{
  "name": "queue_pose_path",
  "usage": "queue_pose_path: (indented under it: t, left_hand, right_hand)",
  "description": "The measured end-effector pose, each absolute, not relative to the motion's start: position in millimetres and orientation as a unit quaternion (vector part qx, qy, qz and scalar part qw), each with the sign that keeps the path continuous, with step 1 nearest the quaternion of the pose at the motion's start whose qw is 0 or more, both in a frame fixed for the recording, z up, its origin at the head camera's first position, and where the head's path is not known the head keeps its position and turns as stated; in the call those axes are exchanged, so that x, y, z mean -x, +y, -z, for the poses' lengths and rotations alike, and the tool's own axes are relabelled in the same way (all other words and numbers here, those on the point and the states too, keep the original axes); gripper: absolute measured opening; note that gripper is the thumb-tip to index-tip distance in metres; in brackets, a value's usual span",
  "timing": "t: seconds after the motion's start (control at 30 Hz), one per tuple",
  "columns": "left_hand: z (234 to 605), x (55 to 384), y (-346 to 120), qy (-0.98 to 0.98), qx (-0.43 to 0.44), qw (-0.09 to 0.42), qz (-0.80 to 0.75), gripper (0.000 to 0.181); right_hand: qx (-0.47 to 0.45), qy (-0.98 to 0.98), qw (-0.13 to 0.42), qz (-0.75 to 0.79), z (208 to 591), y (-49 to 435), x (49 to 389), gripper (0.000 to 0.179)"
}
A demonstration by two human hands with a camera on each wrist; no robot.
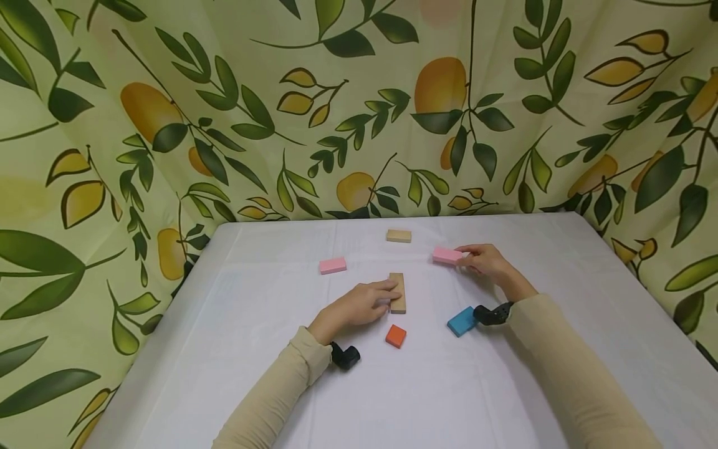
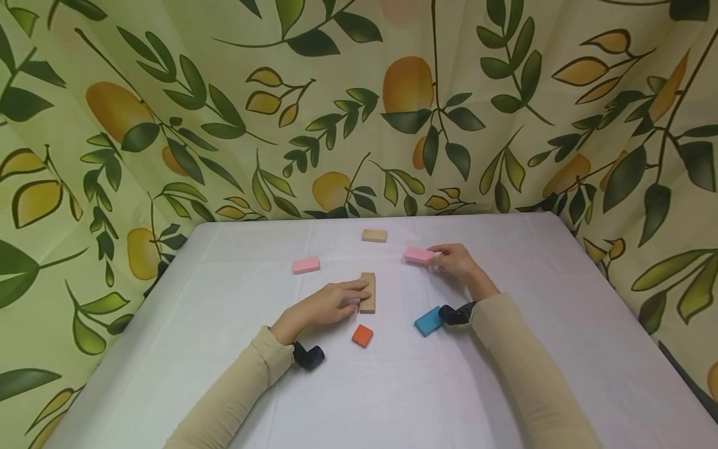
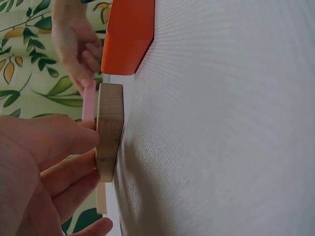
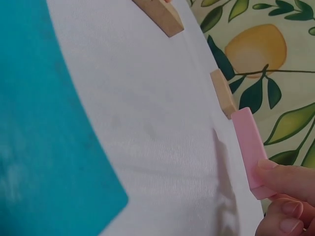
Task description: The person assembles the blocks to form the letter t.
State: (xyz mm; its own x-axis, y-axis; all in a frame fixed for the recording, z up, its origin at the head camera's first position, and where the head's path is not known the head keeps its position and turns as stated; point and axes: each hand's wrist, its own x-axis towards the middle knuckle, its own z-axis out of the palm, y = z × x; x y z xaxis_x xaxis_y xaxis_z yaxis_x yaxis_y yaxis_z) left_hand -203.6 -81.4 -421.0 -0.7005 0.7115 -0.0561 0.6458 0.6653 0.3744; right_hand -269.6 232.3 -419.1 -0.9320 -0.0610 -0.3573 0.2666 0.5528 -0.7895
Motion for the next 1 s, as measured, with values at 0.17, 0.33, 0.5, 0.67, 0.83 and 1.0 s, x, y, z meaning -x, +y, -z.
queue_pose_path:
  t: [0.17,0.33,0.5,0.67,0.83,1.0]
  left_hand:
    - [421,204,-81,0.906,-0.375,0.103,-0.167,0.040]
    - [420,203,-82,0.906,-0.374,0.106,-0.169,0.039]
    - [421,203,-81,0.905,-0.379,0.098,-0.166,0.039]
    - [420,203,-81,0.903,-0.384,0.089,-0.169,0.038]
    - [421,203,-81,0.903,-0.381,0.091,-0.173,0.039]
    - [420,203,-81,0.905,-0.379,0.091,-0.170,0.039]
  right_hand:
    - [-0.065,0.863,0.177,0.469,417,226,268,0.053]
    - [-0.059,0.865,0.180,0.464,415,221,267,0.053]
    - [-0.053,0.864,0.179,0.468,415,218,268,0.053]
    - [-0.051,0.864,0.177,0.469,415,213,267,0.053]
    - [-0.052,0.862,0.180,0.471,416,210,267,0.051]
    - [-0.046,0.860,0.182,0.474,418,208,267,0.052]
